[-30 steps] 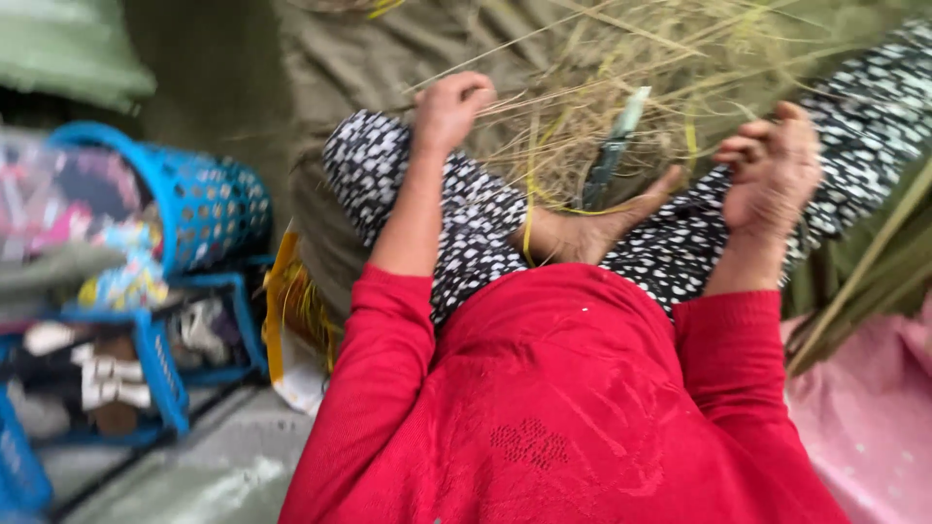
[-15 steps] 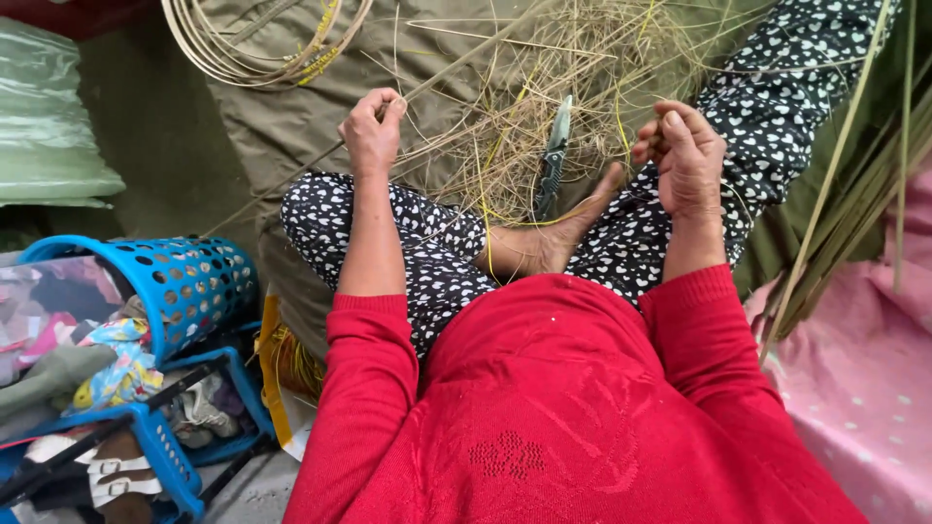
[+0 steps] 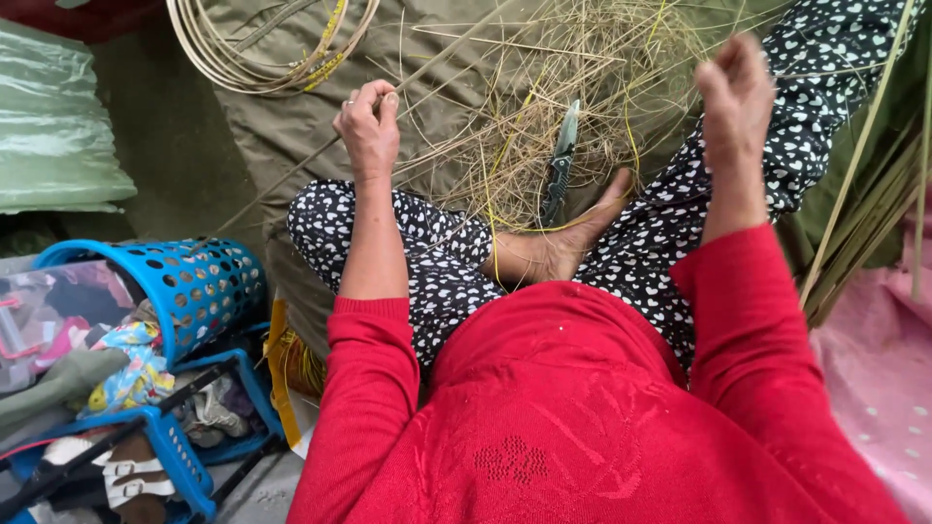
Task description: Shaving bamboo strips with a knife and wrapping them around a circular frame to create or reinforce a hoop.
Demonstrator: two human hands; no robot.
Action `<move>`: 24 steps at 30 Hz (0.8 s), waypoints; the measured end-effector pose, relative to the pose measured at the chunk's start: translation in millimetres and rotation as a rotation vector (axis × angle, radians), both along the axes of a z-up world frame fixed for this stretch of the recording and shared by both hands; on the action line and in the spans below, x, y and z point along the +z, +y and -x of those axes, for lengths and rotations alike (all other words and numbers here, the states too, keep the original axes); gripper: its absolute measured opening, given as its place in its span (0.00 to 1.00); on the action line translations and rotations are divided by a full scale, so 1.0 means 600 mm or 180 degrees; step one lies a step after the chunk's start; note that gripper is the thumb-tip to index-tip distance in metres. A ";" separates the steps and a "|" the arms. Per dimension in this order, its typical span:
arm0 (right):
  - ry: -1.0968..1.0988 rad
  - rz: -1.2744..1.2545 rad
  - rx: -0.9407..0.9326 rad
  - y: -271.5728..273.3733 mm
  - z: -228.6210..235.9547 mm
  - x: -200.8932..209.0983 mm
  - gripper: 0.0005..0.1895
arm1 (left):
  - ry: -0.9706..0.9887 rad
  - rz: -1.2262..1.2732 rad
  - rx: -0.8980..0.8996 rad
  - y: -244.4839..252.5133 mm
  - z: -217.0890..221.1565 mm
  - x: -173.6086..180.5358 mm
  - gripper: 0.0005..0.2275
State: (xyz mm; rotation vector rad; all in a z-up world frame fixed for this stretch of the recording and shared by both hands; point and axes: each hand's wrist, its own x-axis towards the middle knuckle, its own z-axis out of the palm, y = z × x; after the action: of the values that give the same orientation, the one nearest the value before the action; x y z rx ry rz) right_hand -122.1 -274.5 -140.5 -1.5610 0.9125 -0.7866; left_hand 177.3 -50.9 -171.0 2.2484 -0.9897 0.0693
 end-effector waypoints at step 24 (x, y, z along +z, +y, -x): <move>0.2595 0.1296 0.1118 0.025 -0.065 -0.111 0.27 | 0.0168 -0.0109 -0.0484 -0.060 0.012 -0.021 0.06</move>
State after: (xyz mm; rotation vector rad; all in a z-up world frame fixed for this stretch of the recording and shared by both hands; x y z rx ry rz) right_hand -82.9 -259.3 -206.9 -2.3963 1.0290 -0.0473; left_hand 170.0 -86.8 -183.6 2.1867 -1.1373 -0.0736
